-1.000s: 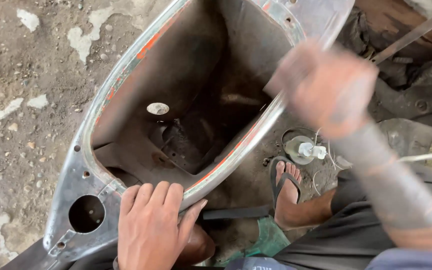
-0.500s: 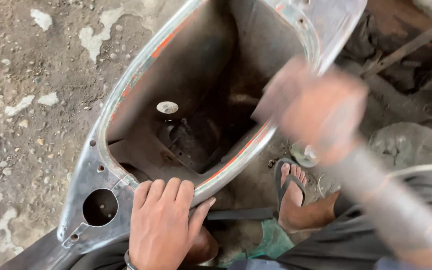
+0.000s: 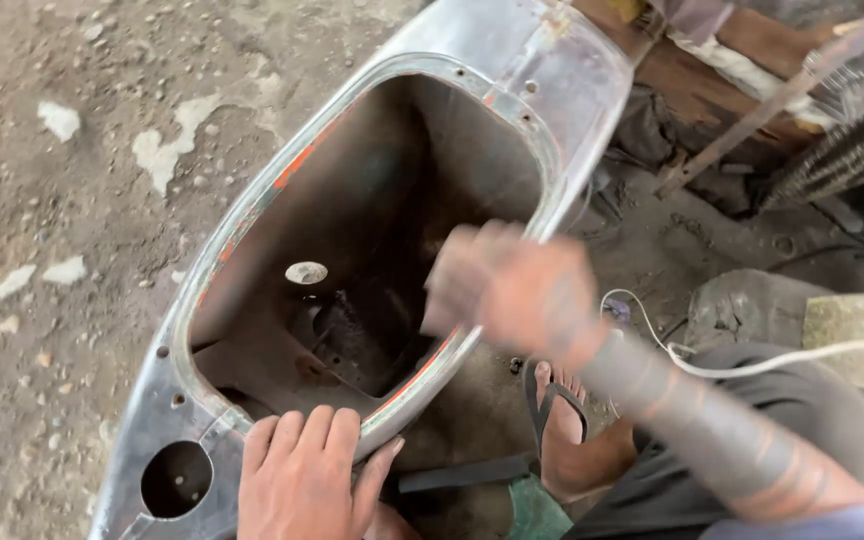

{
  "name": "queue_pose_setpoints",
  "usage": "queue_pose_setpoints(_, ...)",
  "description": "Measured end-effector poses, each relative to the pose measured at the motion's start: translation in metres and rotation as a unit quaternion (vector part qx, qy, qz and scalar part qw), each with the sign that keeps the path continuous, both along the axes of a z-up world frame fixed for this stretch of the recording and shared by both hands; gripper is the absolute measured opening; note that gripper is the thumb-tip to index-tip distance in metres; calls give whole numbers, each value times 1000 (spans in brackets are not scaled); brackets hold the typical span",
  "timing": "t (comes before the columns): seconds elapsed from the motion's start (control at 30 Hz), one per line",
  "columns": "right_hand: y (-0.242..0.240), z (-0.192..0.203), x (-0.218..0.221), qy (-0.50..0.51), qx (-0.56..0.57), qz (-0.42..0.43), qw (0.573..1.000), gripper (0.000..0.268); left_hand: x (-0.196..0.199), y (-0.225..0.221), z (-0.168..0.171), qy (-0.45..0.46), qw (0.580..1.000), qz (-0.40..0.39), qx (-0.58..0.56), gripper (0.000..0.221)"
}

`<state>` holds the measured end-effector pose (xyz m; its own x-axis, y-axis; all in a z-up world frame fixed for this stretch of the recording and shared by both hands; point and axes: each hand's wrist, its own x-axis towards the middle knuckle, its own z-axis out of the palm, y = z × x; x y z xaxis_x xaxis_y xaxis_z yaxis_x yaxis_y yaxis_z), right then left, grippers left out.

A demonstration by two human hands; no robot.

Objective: Sanding the metal frame of a motorcycle using a sanding block and sandpaper to prepare it for finishing.

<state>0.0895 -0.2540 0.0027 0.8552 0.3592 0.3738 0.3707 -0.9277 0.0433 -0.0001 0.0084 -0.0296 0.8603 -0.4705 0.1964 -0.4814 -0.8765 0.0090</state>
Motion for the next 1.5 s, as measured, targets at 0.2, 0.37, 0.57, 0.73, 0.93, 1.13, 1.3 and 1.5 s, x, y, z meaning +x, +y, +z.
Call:
queue_pose_setpoints(0.2, -2, 9, 1, -27, -128, -82, 988, 28, 1, 0, -8, -35, 999, 3, -4, 47)
queue_pose_setpoints(0.37, -67, -49, 20, -32, -59, -36, 997, 21, 2, -8, 17, 30, 999, -9, -8, 45)
queue_pose_setpoints(0.57, -8, 8, -9, -101, -86, -93, 987, 25, 2, -7, 30, 84, 996, -13, -9, 42)
queue_pose_setpoints(0.73, -75, -47, 17, -47, -230, 5, 972, 12, 3, -8, 26, 64, 998, -11, 3, 47)
queue_pose_setpoints(0.93, 3, 21, -7, 252, 11, -107, 962, 24, 1, -10, 21, 53, 999, 4, 7, 47)
queue_pose_setpoints(1.13, -69, -15, 17, -138, 17, -62, 988, 25, -3, -7, 27, 59, 998, 6, 20, 47)
queue_pose_setpoints(1.3, 4, -1, -18, -109, -29, 15, 994, 42, 1, -9, 26, 57, 998, 2, 14, 47)
queue_pose_setpoints(1.5, -16, 2, -7, -152, -62, 6, 986, 41, -2, -8, 26, 59, 998, 3, 25, 47)
